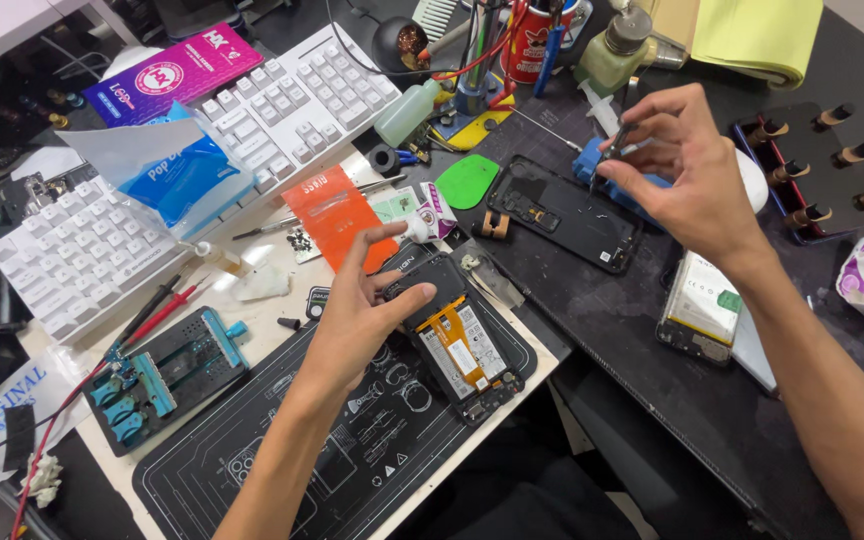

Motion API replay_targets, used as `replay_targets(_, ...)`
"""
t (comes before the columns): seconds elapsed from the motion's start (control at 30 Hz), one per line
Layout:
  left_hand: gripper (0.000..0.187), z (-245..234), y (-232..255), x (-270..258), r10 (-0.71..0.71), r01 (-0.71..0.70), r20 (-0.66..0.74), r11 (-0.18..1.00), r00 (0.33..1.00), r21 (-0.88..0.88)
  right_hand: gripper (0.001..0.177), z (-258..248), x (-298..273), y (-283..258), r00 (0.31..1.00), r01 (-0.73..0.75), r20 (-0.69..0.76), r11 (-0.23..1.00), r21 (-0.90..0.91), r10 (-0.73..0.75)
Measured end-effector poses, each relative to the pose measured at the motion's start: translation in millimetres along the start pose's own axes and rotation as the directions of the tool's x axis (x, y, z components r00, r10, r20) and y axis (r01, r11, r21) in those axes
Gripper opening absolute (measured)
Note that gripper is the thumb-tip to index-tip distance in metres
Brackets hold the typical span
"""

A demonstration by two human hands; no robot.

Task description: The person assembles a smartphone by connecting internal ribbon cables and placing a black metal shield over the motherboard. They then use a blue electric screwdriver to secure screws along the phone's frame, working on the device while it rests on a black anti-static mat.

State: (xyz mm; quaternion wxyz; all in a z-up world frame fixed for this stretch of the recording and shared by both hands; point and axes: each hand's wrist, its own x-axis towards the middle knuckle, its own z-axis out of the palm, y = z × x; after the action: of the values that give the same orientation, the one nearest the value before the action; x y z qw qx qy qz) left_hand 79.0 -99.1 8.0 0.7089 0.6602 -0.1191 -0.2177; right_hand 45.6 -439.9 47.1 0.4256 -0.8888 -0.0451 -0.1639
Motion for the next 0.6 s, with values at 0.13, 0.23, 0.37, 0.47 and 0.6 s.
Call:
replay_targets(0.13,0.054,-1.1,4.4,-1.3,0.129,-0.132,0.051,0.989,0.99,0.063,0.049,1.1,2.6,1.7,0.999,-0.017,0.034,0.995,-0.097,0.02)
replay_targets(0.23,0.042,0.1,5.4,-1.3,0.107,-0.117,0.104,0.988,0.989,0.1,0.048,1.2,2.5,2.5,0.999,-0.008,0.033,0.996,-0.093,0.012)
replay_targets(0.37,0.026,-0.3,4.8,-1.2,0.046,-0.062,0.133,0.991,0.99,0.121,0.047,-0.1,1.1,1.3,1.0,-0.03,0.008,0.999,-0.014,0.03)
replay_targets(0.47,0.018,-1.6,3.5,-1.6,0.08,-0.105,0.137,0.977,0.987,0.188,0.047,1.6,2.4,-0.3,0.999,0.004,0.033,0.992,-0.122,0.0)
replay_targets(0.6,0.016,-2.0,4.6,-1.0,0.089,-0.114,0.148,0.979,0.985,0.17,0.047,7.5,1.7,2.6,1.0,-0.002,0.003,0.999,-0.054,0.002)
